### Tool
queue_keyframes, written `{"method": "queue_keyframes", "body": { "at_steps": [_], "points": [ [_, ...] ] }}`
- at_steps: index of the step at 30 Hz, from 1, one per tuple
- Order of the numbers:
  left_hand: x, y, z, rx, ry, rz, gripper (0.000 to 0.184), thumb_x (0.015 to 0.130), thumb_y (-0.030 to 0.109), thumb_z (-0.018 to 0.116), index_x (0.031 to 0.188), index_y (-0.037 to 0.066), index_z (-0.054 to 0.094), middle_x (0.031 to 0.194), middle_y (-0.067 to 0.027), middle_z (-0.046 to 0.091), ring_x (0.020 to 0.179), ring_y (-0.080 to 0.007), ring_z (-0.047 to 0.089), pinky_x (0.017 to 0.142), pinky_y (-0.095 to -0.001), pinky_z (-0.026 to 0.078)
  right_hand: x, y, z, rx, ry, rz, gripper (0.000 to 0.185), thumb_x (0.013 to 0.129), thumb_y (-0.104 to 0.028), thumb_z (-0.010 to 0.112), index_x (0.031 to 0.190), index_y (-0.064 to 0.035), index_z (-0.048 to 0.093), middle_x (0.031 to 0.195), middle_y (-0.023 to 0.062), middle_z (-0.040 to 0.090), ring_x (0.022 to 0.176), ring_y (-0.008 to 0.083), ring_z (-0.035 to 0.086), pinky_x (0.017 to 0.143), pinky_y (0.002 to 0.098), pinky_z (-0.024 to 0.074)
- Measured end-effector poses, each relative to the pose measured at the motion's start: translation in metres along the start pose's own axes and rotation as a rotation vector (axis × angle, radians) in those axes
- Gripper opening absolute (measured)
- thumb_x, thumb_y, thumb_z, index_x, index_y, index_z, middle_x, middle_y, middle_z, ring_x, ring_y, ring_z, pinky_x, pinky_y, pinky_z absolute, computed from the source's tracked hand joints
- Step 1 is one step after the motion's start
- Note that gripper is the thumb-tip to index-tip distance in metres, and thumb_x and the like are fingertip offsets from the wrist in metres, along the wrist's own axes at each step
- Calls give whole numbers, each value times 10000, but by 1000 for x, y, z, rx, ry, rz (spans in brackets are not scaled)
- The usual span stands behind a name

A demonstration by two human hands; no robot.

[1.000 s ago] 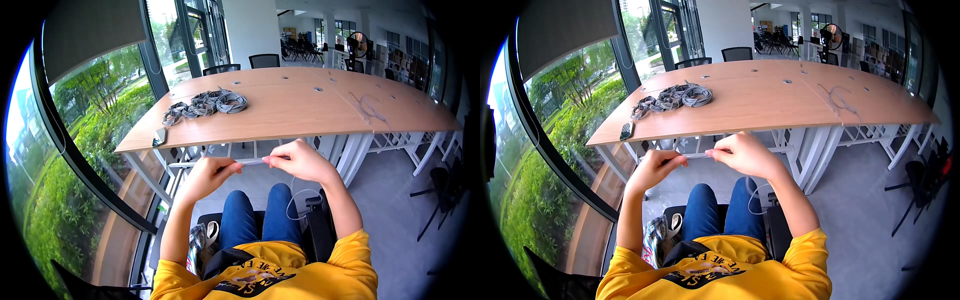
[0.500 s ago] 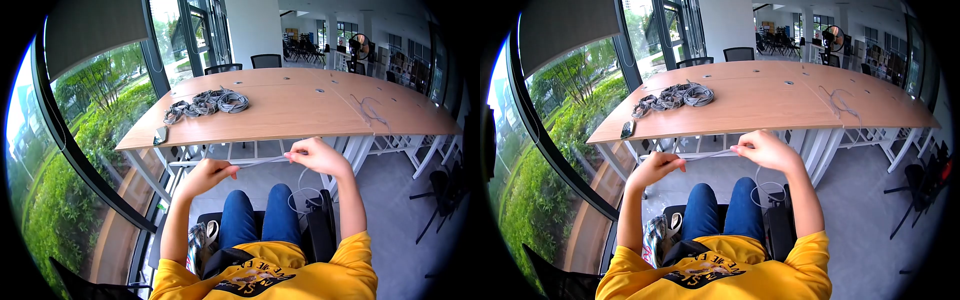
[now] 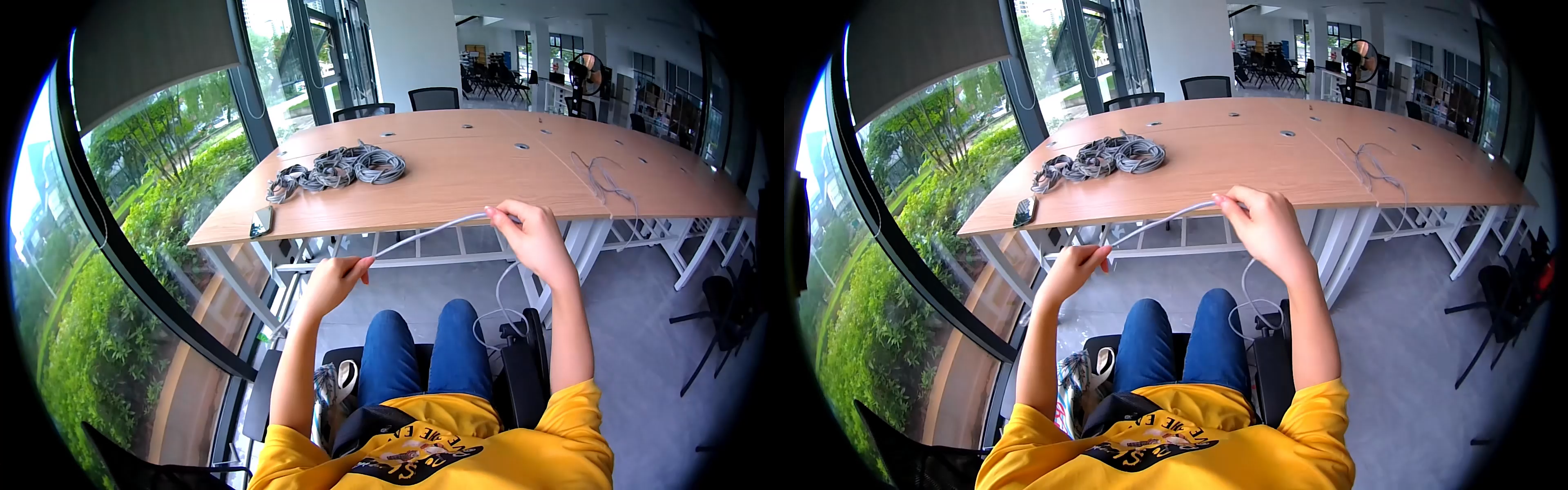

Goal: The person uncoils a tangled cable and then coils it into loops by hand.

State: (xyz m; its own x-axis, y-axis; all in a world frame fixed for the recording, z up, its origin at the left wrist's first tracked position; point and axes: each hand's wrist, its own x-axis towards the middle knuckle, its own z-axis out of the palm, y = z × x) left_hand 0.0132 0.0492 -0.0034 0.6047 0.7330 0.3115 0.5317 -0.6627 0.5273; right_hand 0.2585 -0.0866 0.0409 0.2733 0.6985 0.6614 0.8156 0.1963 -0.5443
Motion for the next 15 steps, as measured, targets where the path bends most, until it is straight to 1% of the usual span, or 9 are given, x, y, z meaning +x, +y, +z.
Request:
{"method": "queue_keyframes", "body": {
  "at_steps": [2, 3, 5, 7, 8, 10, 11, 13, 15],
  "points": [
    [4, -16, 15, -9, 29, 47, 386, 825, 316, 471, 622, 4, 571, 458, -119, 440, 442, -216, 425, 466, -283, 340, -6, -16, -1, 83, -30, -141, 186, 792, -141, 537, 708, 22, 569, 479, 13, 428, 443, 44, 335, 403, 212, 265],
    [5, -16, 18, -21, 57, 101, 388, 824, 314, 472, 611, 4, 565, 461, -125, 446, 443, -226, 428, 463, -288, 338, -6, -23, -4, 86, -26, -140, 186, 792, -141, 537, 708, 22, 569, 479, 13, 428, 443, 44, 335, 403, 212, 265],
    [4, -15, 20, -29, 33, 80, 386, 827, 321, 468, 624, 7, 563, 458, -103, 410, 439, -190, 413, 461, -288, 335, -8, -32, -11, 90, -57, -104, 192, 795, -145, 539, 695, 17, 566, 494, 8, 442, 458, 41, 356, 414, 197, 283],
    [0, -9, 15, -218, 4, 31, 379, 854, 319, 432, 673, 17, 571, 463, 13, 323, 441, -95, 295, 436, -243, 268, -6, -28, -15, 105, -49, -75, 198, 804, -153, 533, 705, 17, 560, 508, -8, 453, 466, 32, 361, 421, 190, 286],
    [-3, -11, 10, -219, 5, 31, 379, 854, 319, 432, 673, 17, 571, 463, 13, 323, 441, -95, 295, 436, -243, 268, -4, -21, -16, 130, 46, -67, 202, 809, -158, 527, 712, 17, 557, 519, -14, 448, 479, 30, 358, 430, 189, 283],
    [-12, -20, -3, -564, -215, -23, 385, 850, 342, 432, 675, 33, 581, 469, 46, 274, 446, -71, 273, 431, -219, 254, 2, -11, -24, 139, 194, -32, 215, 821, -174, 514, 736, 20, 550, 566, -24, 459, 530, 27, 362, 469, 185, 294],
    [-15, -24, -7, -564, -215, -23, 385, 850, 342, 432, 675, 33, 581, 469, 46, 274, 446, -71, 273, 431, -219, 254, 4, -10, -34, 89, 173, 31, 209, 806, -170, 533, 708, 13, 553, 485, 2, 397, 450, 45, 326, 406, 221, 275],
    [-20, -31, -13, -685, -295, -181, 378, 853, 344, 428, 696, 42, 592, 476, 85, 257, 451, -58, 231, 433, -198, 215, 6, 2, -27, 154, 209, -27, 213, 804, -165, 533, 713, 27, 550, 498, 8, 436, 457, 51, 351, 418, 217, 294],
    [-18, -42, -5, -664, -235, -152, 389, 848, 351, 437, 686, 39, 604, 455, 53, 271, 444, -72, 261, 433, -218, 241, 6, 5, -19, 174, 225, -49, 215, 804, -165, 534, 716, 30, 550, 508, 15, 457, 461, 53, 364, 424, 215, 302]
  ]
}}
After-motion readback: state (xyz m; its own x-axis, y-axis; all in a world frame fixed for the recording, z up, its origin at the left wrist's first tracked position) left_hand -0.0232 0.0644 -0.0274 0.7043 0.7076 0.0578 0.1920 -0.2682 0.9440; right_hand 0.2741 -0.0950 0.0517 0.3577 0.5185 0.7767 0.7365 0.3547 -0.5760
